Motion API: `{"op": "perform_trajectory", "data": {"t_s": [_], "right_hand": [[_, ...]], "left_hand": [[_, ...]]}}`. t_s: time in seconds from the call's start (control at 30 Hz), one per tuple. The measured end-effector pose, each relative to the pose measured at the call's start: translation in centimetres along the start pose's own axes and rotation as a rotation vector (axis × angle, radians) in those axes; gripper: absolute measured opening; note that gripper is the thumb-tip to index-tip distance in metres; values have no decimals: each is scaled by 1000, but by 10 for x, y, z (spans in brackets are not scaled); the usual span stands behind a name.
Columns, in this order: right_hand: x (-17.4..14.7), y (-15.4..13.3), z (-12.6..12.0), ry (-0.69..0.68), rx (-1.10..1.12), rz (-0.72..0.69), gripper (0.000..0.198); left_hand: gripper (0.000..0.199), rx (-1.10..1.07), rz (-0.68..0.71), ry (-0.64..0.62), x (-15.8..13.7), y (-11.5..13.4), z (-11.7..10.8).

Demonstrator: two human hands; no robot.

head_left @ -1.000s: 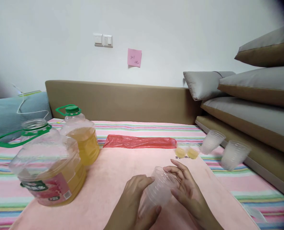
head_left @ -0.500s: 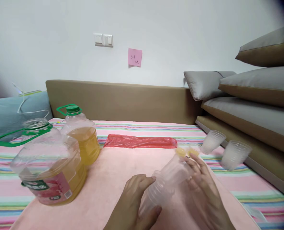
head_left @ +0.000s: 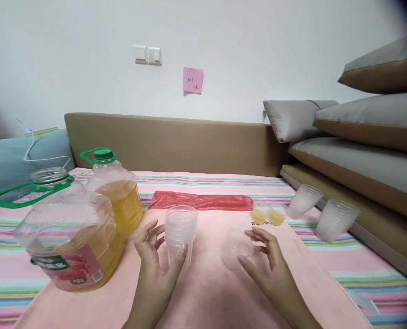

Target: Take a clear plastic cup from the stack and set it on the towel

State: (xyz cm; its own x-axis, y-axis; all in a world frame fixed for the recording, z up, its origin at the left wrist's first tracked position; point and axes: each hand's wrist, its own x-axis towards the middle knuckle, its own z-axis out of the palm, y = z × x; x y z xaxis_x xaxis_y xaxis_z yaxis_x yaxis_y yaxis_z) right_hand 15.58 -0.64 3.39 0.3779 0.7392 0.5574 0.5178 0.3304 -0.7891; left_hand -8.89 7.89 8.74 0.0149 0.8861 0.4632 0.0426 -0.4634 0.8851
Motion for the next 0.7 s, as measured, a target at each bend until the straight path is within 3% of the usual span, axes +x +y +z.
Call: {"op": "perform_trajectory", "data": {"t_s": [0.2,0.7], "right_hand": [[-14,-11,23,-189,-18,127,60],[-15,-18,25,-235,-33,144,59]], "left_hand": [[68,-149,-45,20,-2,1,1],[67,-184,-85,-24,-11,3,3]]}}
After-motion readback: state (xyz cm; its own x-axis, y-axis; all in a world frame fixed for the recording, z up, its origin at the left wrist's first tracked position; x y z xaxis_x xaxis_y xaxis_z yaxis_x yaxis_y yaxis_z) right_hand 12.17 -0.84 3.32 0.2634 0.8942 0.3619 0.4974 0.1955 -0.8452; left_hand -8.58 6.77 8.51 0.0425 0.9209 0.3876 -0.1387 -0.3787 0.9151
